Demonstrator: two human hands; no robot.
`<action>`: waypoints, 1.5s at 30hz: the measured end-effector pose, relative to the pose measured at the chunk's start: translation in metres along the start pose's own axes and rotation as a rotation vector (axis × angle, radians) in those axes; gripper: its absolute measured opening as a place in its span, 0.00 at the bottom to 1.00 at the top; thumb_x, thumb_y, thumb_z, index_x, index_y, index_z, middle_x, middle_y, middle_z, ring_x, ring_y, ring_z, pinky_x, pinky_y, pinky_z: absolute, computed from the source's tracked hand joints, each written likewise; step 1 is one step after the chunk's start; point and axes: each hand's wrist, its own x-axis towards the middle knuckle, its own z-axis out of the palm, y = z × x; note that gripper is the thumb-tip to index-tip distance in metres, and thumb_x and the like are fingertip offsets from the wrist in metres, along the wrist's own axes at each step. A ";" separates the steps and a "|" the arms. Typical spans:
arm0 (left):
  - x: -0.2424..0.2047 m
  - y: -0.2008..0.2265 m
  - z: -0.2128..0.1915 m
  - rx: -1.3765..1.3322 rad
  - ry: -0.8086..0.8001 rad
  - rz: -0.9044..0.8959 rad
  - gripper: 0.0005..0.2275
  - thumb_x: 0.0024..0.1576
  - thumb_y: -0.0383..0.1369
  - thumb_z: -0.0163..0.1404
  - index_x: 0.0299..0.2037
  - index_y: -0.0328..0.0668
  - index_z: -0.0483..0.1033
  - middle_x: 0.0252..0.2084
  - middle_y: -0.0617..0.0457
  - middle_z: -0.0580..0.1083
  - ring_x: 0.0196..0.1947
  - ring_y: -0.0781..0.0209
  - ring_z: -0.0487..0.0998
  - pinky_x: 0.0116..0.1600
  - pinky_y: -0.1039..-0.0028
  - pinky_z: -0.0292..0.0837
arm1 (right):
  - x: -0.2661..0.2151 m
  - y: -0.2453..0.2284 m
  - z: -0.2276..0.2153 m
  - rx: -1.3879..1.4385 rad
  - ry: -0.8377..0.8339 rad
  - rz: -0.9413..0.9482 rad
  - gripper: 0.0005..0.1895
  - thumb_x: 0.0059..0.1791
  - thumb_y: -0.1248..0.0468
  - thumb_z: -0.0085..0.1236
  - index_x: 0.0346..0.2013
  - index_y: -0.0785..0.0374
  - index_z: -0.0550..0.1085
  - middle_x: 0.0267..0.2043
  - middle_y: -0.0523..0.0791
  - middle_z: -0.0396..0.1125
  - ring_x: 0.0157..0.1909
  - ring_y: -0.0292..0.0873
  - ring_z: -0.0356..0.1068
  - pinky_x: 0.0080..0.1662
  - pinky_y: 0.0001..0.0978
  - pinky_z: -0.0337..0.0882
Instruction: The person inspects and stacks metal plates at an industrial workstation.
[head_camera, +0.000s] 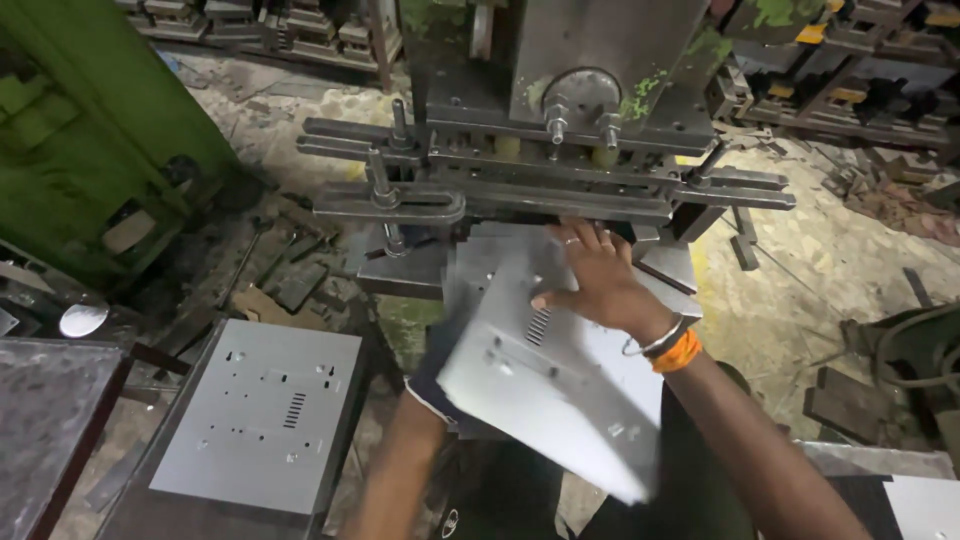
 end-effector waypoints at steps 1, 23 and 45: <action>0.001 -0.001 -0.002 0.055 -0.031 -0.006 0.21 0.56 0.33 0.52 0.60 0.35 0.70 0.50 0.45 0.77 0.47 0.51 0.79 0.52 0.61 0.76 | -0.003 0.006 0.008 -0.008 0.032 0.001 0.55 0.38 0.41 0.69 0.71 0.58 0.55 0.73 0.51 0.48 0.74 0.58 0.45 0.69 0.61 0.45; 0.159 0.057 -0.082 0.339 0.116 0.245 0.17 0.57 0.34 0.58 0.54 0.33 0.79 0.47 0.47 0.80 0.42 0.59 0.80 0.48 0.71 0.76 | -0.012 0.080 0.033 1.243 0.504 0.627 0.16 0.50 0.64 0.57 0.51 0.64 0.72 0.42 0.43 0.72 0.41 0.36 0.70 0.45 0.27 0.68; 0.139 0.056 -0.076 0.690 0.310 0.635 0.16 0.56 0.36 0.58 0.49 0.33 0.81 0.42 0.56 0.81 0.41 0.68 0.77 0.49 0.74 0.73 | -0.023 0.075 0.045 1.098 0.497 0.470 0.17 0.51 0.63 0.58 0.52 0.68 0.76 0.46 0.44 0.72 0.44 0.36 0.68 0.47 0.28 0.68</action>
